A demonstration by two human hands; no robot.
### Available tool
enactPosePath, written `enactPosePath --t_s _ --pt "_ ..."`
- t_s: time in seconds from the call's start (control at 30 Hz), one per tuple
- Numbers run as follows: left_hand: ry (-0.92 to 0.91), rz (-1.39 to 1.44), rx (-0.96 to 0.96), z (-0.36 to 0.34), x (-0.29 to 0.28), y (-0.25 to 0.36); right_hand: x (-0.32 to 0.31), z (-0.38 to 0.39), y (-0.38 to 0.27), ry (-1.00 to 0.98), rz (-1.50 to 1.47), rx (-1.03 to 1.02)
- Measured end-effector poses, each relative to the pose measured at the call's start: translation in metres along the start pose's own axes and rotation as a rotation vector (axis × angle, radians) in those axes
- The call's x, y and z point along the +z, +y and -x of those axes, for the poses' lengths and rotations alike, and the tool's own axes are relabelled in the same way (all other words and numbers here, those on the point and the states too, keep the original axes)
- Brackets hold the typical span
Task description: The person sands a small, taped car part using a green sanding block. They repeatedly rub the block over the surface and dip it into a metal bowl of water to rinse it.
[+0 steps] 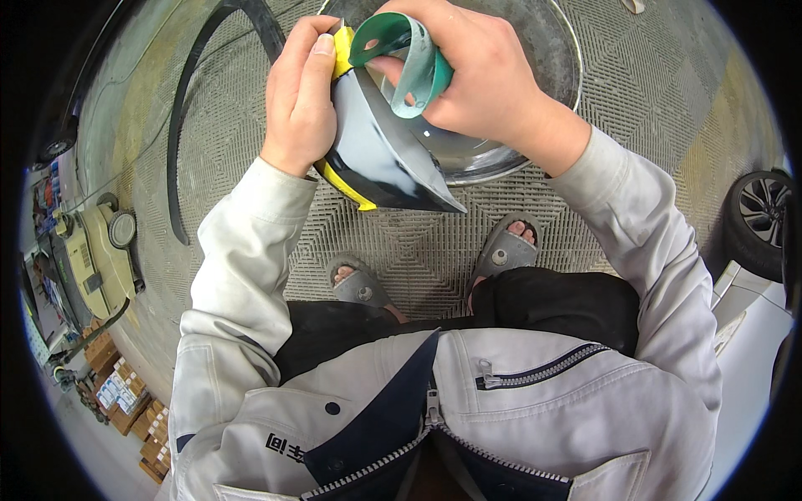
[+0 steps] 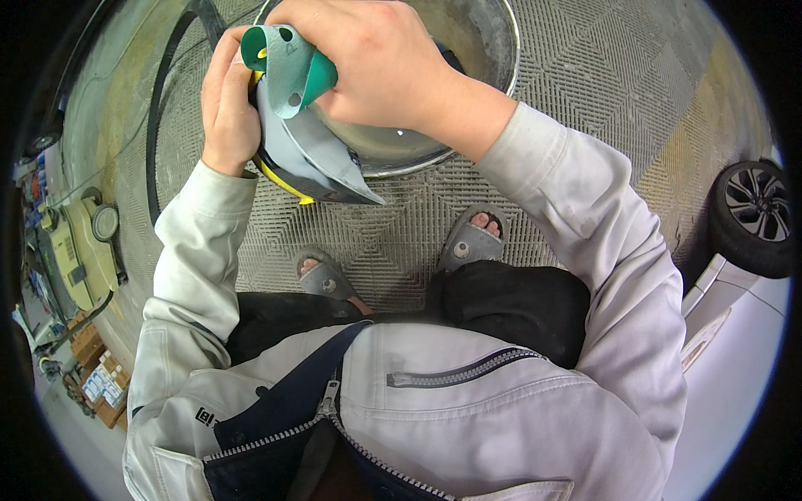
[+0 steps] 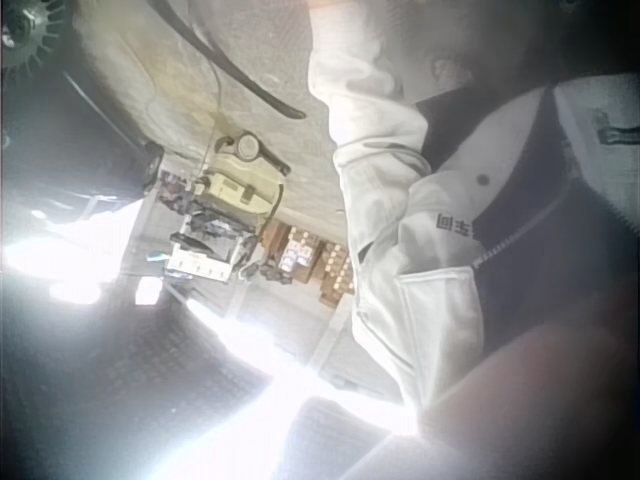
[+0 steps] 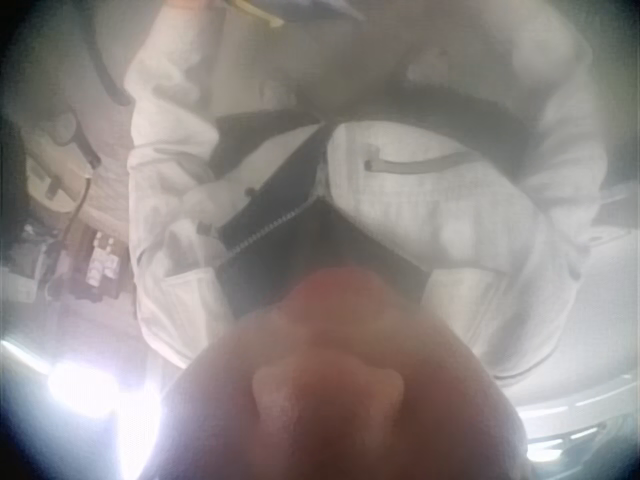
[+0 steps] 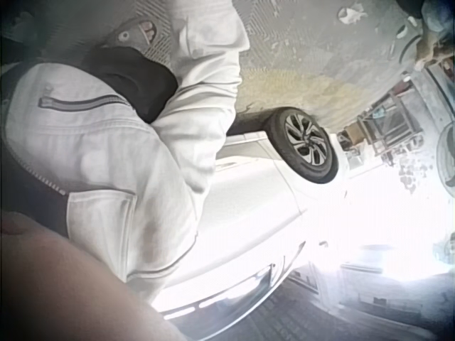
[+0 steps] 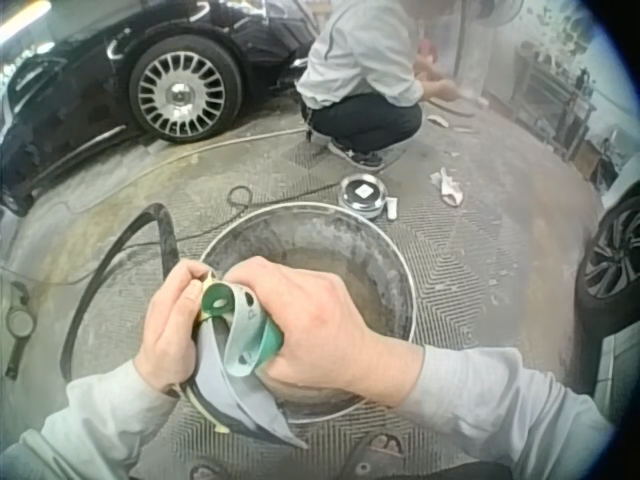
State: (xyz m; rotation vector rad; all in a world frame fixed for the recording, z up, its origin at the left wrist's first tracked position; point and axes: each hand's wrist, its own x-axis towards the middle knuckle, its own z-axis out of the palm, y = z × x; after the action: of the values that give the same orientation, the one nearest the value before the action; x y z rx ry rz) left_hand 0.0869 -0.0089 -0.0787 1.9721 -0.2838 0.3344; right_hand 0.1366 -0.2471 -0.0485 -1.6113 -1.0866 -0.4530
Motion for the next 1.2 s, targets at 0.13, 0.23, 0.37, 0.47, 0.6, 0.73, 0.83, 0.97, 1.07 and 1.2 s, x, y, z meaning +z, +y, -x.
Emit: enactPosePath --t_s 0.13,0.23,0.37,0.47,0.6,0.73,0.83,0.97,1.07,1.2 --pt "-0.003 -0.04 0.023 0.0001 0.0001 0.001 0.0008 0.0006 -0.0004 -0.014 0.02 0.004" --pt "-0.007 -0.048 0.023 0.0002 -0.0004 0.002 0.0022 -0.0007 0.0002 0.004 0.026 -0.047" --pt "0.003 -0.048 0.03 0.0001 -0.0005 0.0018 0.0034 -0.0033 0.0003 0.008 0.012 -0.073" --pt "-0.014 -0.029 0.029 0.0001 -0.0007 0.0006 0.0026 -0.0037 -0.0009 -0.002 0.006 -0.098" --pt "-0.02 -0.014 -0.021 0.0007 -0.0017 -0.0009 0.0033 -0.0038 0.0002 0.001 0.001 -0.039" --pt "-0.012 0.028 -0.002 0.001 -0.0019 -0.0009 0.0051 -0.0042 0.0029 -0.01 -0.035 -0.135" --pt "-0.031 0.013 0.001 0.0007 -0.0013 -0.0002 0.0036 -0.0027 0.0004 -0.017 -0.069 0.01" --pt "-0.01 -0.003 -0.004 0.0007 -0.001 0.0009 0.0002 -0.0036 -0.0052 -0.037 -0.043 0.022" --pt "-0.015 0.009 -0.01 0.0005 -0.0019 0.0008 -0.0007 -0.0043 -0.0063 -0.056 -0.044 0.007" --pt "-0.032 0.018 -0.016 0.0006 -0.0019 0.001 0.0031 -0.0018 -0.0037 0.0 -0.054 -0.011"
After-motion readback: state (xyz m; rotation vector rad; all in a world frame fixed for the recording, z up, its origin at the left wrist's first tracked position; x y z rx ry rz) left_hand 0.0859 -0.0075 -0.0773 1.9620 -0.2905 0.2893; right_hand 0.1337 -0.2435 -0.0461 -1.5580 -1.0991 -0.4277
